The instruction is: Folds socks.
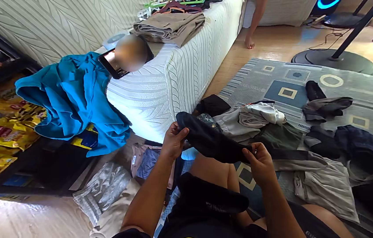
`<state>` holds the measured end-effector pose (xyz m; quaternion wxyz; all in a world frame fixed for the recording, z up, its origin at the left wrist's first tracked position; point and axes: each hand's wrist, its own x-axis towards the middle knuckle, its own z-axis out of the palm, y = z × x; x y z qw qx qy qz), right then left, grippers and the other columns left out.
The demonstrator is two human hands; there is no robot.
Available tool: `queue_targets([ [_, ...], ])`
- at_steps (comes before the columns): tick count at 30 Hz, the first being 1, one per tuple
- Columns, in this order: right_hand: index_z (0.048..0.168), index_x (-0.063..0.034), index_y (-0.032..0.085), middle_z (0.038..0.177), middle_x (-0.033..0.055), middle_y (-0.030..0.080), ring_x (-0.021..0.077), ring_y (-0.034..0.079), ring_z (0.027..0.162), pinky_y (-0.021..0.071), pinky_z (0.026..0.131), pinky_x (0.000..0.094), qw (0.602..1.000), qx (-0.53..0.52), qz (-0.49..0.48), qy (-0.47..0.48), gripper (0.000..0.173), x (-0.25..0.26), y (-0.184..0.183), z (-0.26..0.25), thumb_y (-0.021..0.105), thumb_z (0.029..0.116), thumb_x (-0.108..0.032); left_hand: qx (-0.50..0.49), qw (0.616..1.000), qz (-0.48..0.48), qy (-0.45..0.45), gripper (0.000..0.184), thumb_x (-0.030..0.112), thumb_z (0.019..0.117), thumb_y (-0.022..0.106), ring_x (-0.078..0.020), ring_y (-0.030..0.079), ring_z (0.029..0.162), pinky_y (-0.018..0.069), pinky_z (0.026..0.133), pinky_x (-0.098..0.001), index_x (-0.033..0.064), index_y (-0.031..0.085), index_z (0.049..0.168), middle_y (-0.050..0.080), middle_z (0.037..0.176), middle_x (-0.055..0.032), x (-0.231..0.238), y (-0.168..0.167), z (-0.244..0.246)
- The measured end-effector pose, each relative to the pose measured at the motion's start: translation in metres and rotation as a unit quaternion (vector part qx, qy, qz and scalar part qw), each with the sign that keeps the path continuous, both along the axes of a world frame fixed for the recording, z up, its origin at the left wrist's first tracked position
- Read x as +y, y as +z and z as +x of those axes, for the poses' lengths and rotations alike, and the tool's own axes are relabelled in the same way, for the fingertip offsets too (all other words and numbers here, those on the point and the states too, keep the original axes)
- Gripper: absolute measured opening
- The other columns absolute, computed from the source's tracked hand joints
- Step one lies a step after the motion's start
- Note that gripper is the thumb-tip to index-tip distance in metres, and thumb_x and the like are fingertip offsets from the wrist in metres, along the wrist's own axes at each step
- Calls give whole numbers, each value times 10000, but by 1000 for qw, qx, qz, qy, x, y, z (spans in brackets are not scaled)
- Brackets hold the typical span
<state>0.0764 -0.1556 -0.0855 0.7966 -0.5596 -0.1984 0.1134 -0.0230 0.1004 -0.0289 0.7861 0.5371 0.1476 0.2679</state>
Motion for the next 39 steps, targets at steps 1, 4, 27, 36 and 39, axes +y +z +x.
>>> queue_targets([
  [1, 967, -124, 461, 780, -91, 604, -3, 625, 712, 570, 716, 199, 1000, 1, 4, -3, 189, 0, -1, 0, 597, 948, 7, 5, 1000, 1, 4, 228, -71, 965, 562, -94, 700, 818, 600, 755, -285, 134, 578, 1063, 714, 923, 11, 0, 1, 0],
  [4, 969, -124, 454, 773, -98, 578, -15, 604, 700, 557, 703, 183, 999, 2, 1, -34, 179, 1, -2, 2, 579, 964, 3, 51, 997, 37, 40, 208, -67, 946, 640, -100, 692, 804, 595, 745, -290, 103, 565, 1040, 703, 906, -4, 0, 3, 3],
  [27, 967, -107, 480, 745, -148, 510, -104, 492, 624, 456, 606, 77, 986, -143, -46, -66, 145, 1, 11, -11, 606, 957, -36, 254, 956, 83, 124, 406, 109, 950, 732, -209, 689, 885, 604, 765, -364, -41, 500, 1248, 638, 1074, -185, 1, -38, 11],
  [36, 978, -100, 513, 793, -127, 546, -84, 536, 691, 497, 668, 104, 978, -198, -51, -33, 121, 4, 2, -11, 631, 962, -78, 275, 942, 64, 181, 410, -14, 928, 665, -246, 656, 983, 565, 838, -394, -48, 491, 1297, 623, 1139, -218, -1, -37, 14],
  [39, 986, -75, 516, 778, -122, 540, -95, 523, 667, 484, 641, 92, 976, -198, -72, -51, 110, 2, 3, -9, 623, 961, -76, 274, 940, 78, 188, 367, 40, 956, 668, -250, 666, 972, 568, 815, -407, -33, 519, 1284, 642, 1126, -208, 2, -35, 14],
])
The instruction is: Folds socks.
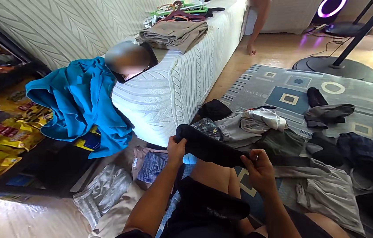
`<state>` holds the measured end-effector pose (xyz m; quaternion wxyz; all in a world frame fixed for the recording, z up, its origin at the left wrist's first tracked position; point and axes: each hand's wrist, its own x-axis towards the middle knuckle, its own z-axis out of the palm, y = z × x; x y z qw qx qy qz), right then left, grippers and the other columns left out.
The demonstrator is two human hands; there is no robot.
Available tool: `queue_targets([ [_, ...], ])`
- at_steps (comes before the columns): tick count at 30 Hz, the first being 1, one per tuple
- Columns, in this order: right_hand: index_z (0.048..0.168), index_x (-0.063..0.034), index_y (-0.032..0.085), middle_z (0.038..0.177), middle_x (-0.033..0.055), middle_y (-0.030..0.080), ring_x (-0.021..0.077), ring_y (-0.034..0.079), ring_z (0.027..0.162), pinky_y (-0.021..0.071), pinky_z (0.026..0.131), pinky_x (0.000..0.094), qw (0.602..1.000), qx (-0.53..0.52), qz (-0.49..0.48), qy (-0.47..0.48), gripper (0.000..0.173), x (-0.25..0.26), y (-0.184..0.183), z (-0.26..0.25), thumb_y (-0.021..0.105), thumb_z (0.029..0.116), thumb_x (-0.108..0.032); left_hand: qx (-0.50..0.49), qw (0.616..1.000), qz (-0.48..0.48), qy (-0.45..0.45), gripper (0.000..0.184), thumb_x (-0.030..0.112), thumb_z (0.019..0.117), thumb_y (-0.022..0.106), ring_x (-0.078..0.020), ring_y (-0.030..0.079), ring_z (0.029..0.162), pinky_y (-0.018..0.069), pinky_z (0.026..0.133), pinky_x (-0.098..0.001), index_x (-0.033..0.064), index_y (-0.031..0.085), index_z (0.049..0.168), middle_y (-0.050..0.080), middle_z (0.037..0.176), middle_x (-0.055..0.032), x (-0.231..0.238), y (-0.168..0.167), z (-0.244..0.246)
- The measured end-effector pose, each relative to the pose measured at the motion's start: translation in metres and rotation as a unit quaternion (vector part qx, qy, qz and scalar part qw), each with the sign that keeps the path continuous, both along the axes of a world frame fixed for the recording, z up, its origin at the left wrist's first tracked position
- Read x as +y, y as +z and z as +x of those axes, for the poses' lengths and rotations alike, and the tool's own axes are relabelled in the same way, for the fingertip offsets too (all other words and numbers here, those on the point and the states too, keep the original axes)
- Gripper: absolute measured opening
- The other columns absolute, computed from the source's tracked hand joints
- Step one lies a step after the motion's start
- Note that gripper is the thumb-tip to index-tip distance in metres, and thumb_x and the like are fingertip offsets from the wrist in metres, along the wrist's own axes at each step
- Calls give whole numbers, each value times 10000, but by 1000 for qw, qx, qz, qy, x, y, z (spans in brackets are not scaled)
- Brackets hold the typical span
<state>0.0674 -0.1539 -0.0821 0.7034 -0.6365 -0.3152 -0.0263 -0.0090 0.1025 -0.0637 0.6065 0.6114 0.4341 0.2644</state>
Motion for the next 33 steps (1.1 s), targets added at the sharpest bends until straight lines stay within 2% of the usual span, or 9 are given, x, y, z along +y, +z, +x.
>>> queue_targets([
  [3, 980, -71, 520, 768, -135, 542, -113, 520, 663, 478, 635, 77, 1000, -8, -6, -26, 110, -5, 3, 3, 626, 952, -59, 9, 999, 46, -4, 310, 105, 983, 663, -226, 682, 912, 576, 793, -399, -30, 551, 1238, 667, 1060, -183, 3, -1, 1],
  [6, 964, -61, 512, 747, -131, 508, -116, 480, 628, 445, 605, 69, 998, -15, -14, -55, 115, -9, 5, 6, 626, 951, -66, 56, 995, 88, 0, 282, 132, 1018, 599, -262, 647, 944, 537, 850, -446, -51, 560, 1228, 645, 1052, -203, 6, -3, 2],
  [9, 972, -20, 525, 732, -97, 503, -96, 470, 602, 439, 585, 82, 996, -22, -33, -77, 124, -13, 2, 11, 628, 955, -87, 79, 993, 83, -31, 319, 129, 1038, 567, -249, 674, 950, 559, 838, -432, -44, 514, 1301, 665, 1081, -202, 6, -6, 0],
  [13, 975, -19, 524, 727, -92, 491, -94, 462, 588, 430, 565, 78, 995, 0, -45, -94, 131, -19, 6, 14, 632, 954, -92, 79, 985, 68, -138, 449, 63, 1010, 593, -208, 725, 874, 618, 769, -378, -30, 422, 1415, 689, 1090, -184, 9, -11, -7],
  [17, 971, -65, 516, 732, -125, 504, -108, 471, 595, 436, 568, 69, 998, 3, -29, -61, 126, -19, 5, 13, 638, 948, -85, 125, 952, 125, -248, 601, -50, 896, 602, -238, 679, 1104, 562, 938, -402, 22, 435, 1469, 623, 1332, -189, 16, -16, -14],
  [21, 975, -32, 537, 726, -102, 496, -96, 462, 600, 429, 583, 77, 996, -9, -65, -63, 137, -19, 3, 15, 647, 948, -108, 166, 922, 194, -293, 504, 109, 966, 664, -252, 657, 1164, 524, 1019, -407, 42, 515, 1444, 619, 1355, -186, 15, -18, -17],
  [24, 984, -16, 540, 721, -72, 495, -73, 469, 592, 428, 570, 98, 991, 17, -105, -81, 150, -22, 2, 17, 648, 952, -115, 164, 923, 208, -281, 459, 150, 1009, 629, -256, 640, 1220, 490, 1078, -406, 18, 524, 1436, 626, 1357, -199, 12, -17, -18],
  [30, 990, -16, 538, 703, -70, 471, -62, 448, 576, 407, 560, 105, 987, 28, -130, -88, 161, -24, 3, 18, 648, 961, -129, 135, 940, 183, -255, 462, 268, 1031, 627, -209, 681, 1115, 529, 1002, -378, 11, 553, 1408, 670, 1281, -178, 10, -9, -17],
  [33, 986, -13, 535, 706, -71, 466, -64, 444, 578, 404, 561, 99, 988, 31, -121, -87, 158, -24, 2, 19, 643, 958, -125, 132, 947, 151, -251, 429, 262, 1024, 640, -162, 692, 997, 561, 887, -343, 24, 574, 1375, 680, 1233, -150, 10, -6, -18],
])
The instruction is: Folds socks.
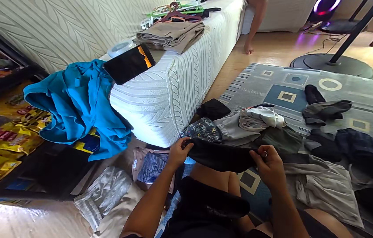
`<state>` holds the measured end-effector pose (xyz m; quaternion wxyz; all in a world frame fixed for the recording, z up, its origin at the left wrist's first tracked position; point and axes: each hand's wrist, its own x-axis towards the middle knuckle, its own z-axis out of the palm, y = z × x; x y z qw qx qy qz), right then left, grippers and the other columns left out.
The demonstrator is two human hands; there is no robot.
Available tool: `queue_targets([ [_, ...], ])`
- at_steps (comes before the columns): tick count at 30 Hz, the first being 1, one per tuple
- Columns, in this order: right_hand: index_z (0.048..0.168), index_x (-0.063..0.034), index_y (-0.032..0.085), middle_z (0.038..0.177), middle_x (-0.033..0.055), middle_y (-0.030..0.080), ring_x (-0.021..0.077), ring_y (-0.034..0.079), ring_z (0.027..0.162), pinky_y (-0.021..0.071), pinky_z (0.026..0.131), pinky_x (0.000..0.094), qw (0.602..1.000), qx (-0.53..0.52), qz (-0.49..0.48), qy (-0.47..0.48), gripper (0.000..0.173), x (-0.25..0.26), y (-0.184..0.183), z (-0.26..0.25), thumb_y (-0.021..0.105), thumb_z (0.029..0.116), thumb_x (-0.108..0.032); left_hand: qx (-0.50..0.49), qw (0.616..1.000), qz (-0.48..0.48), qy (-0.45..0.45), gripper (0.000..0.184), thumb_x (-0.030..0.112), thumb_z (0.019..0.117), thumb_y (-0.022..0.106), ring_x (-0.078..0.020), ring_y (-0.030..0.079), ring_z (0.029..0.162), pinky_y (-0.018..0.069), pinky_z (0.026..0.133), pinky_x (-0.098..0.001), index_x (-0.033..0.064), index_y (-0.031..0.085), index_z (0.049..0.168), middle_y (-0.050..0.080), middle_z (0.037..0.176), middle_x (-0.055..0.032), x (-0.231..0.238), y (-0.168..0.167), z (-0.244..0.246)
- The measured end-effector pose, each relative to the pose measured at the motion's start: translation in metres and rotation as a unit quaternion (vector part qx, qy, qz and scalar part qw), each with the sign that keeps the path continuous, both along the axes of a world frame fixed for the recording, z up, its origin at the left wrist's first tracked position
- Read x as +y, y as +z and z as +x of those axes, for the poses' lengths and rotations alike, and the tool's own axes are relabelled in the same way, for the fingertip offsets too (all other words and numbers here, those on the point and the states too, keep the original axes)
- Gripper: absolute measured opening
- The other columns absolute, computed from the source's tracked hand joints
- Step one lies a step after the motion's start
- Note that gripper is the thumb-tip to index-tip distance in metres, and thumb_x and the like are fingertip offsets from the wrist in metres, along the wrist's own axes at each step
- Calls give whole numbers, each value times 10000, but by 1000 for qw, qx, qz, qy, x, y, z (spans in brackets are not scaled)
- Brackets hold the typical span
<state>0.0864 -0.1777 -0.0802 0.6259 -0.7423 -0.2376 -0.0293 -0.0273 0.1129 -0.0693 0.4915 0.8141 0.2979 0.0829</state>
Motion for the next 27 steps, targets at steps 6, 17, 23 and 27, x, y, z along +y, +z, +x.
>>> queue_targets([
  [6, 1085, 38, 560, 752, 47, 543, 99, 510, 628, 469, 618, 302, 988, 79, -129, -5, 224, -4, 5, 1, 652, 984, -140, 45, 998, -18, 32, 446, 102, 961, 695, -205, 693, 991, 567, 876, -383, 12, 540, 1370, 692, 1168, -157, 4, -9, -4],
  [17, 1121, 76, 560, 805, 102, 549, 157, 529, 687, 488, 673, 365, 984, 129, -103, -74, 263, -4, 6, 4, 649, 999, -139, -37, 992, 112, 42, 294, 150, 1006, 658, -277, 705, 962, 551, 901, -486, -27, 641, 1240, 717, 1099, -191, 1, 10, -8],
  [23, 1061, -80, 523, 704, -46, 504, 29, 493, 558, 485, 557, 234, 982, 162, 67, -68, 174, -7, -4, 5, 668, 985, -140, -195, 978, -60, 51, 120, 129, 1014, 619, -41, 672, 778, 586, 724, -260, 29, 635, 1078, 700, 887, 5, -4, 19, -7],
  [27, 1047, -115, 528, 690, -70, 552, 16, 541, 571, 516, 578, 229, 976, 185, 113, -35, 158, -7, -3, 4, 671, 983, -128, -169, 979, -86, 77, 231, 256, 1069, 547, -39, 626, 617, 536, 557, -231, 71, 664, 995, 681, 763, 21, -9, 29, -6],
])
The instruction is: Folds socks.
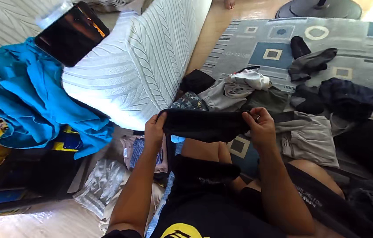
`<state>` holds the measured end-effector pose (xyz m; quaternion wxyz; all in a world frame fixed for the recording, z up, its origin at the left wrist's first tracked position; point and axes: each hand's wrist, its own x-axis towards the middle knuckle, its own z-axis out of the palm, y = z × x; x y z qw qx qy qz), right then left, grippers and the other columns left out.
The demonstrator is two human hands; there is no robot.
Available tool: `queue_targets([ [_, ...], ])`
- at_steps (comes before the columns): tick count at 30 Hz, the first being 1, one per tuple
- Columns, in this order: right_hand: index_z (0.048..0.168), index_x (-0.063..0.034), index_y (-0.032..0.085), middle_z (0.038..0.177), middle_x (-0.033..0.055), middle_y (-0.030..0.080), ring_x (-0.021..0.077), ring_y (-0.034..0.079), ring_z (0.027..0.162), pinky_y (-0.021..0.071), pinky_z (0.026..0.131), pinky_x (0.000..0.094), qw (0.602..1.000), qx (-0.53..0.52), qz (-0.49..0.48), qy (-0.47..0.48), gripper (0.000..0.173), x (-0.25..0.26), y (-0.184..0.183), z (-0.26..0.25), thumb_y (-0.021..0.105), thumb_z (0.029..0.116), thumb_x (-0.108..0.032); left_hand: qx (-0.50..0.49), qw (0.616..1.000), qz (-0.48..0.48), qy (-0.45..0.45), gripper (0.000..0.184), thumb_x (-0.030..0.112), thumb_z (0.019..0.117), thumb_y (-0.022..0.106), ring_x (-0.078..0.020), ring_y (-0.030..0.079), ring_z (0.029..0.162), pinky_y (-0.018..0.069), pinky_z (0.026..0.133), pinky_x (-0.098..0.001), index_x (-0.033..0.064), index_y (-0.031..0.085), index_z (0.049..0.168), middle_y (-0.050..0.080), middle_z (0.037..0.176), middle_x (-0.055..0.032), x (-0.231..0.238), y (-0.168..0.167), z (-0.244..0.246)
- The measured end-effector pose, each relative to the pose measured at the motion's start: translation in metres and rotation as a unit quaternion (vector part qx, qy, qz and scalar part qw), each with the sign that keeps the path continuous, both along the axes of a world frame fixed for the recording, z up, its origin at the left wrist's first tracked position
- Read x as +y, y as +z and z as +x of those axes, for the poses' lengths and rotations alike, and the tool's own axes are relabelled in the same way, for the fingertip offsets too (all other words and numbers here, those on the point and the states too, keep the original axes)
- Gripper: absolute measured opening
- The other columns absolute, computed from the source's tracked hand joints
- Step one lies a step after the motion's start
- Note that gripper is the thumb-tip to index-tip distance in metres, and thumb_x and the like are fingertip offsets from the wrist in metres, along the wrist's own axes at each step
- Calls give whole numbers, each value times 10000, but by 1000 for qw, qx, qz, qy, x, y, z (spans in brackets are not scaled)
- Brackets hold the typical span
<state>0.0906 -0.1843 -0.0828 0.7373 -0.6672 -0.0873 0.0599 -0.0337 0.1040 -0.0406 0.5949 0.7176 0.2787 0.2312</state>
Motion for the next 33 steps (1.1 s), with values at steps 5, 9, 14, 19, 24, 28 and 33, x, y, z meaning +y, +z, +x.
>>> queue_targets([
  [5, 1084, -76, 556, 756, -16, 629, 55, 614, 593, 559, 552, 256, 998, 55, -31, 22, 168, -2, 6, 2, 683, 979, -105, 136, 987, 83, -31, 374, 373, 1092, 481, -72, 516, 481, 463, 455, -251, 70, 675, 986, 615, 674, -9, 7, -3, -1],
  [9, 1242, 8, 571, 996, 161, 666, 236, 658, 781, 574, 701, 440, 973, 60, -199, 97, 358, -5, -3, 10, 718, 964, -163, 380, 864, 298, -145, 460, 395, 1028, 607, -425, 643, 1136, 492, 982, -639, 5, 642, 1268, 662, 1203, -260, 14, -27, -1],
  [14, 1338, 24, 521, 1088, 204, 651, 257, 667, 821, 579, 718, 448, 967, 45, -227, 110, 497, 5, 2, 7, 746, 928, -145, 186, 853, 407, -268, 669, 508, 915, 716, -359, 477, 1409, 352, 1185, -537, 22, 622, 1366, 554, 1463, -203, -28, -37, -4],
  [19, 1351, 25, 509, 1111, 204, 652, 245, 679, 850, 590, 733, 425, 972, 50, -198, 117, 529, 5, 5, 5, 764, 901, -85, 169, 813, 414, -373, 715, 427, 867, 788, -379, 404, 1458, 303, 1189, -572, 67, 566, 1444, 485, 1531, -205, -70, -55, 5],
  [24, 1351, 4, 540, 1150, 187, 679, 241, 696, 955, 594, 823, 429, 968, 12, -195, 159, 586, -1, 6, 5, 803, 831, -54, 133, 823, 445, -326, 509, 275, 902, 741, -389, 513, 1365, 396, 1103, -587, 49, 643, 1347, 597, 1420, -186, -73, -66, 12],
  [28, 1377, -25, 559, 1274, 214, 626, 281, 673, 1072, 586, 888, 444, 947, -38, -245, 203, 752, -3, 8, 7, 887, 702, 9, 70, 857, 417, -293, 338, 66, 927, 622, -389, 613, 1258, 467, 1056, -551, -2, 690, 1252, 674, 1292, -212, -65, -62, 9],
  [33, 1218, -21, 711, 1225, 289, 624, 461, 596, 1146, 491, 964, 605, 926, -203, -296, 120, 574, 3, 8, -3, 892, 673, -12, -1, 876, 422, -232, 282, 58, 970, 563, -361, 718, 1059, 560, 921, -530, 2, 723, 1196, 735, 1136, -200, -65, -36, 6],
])
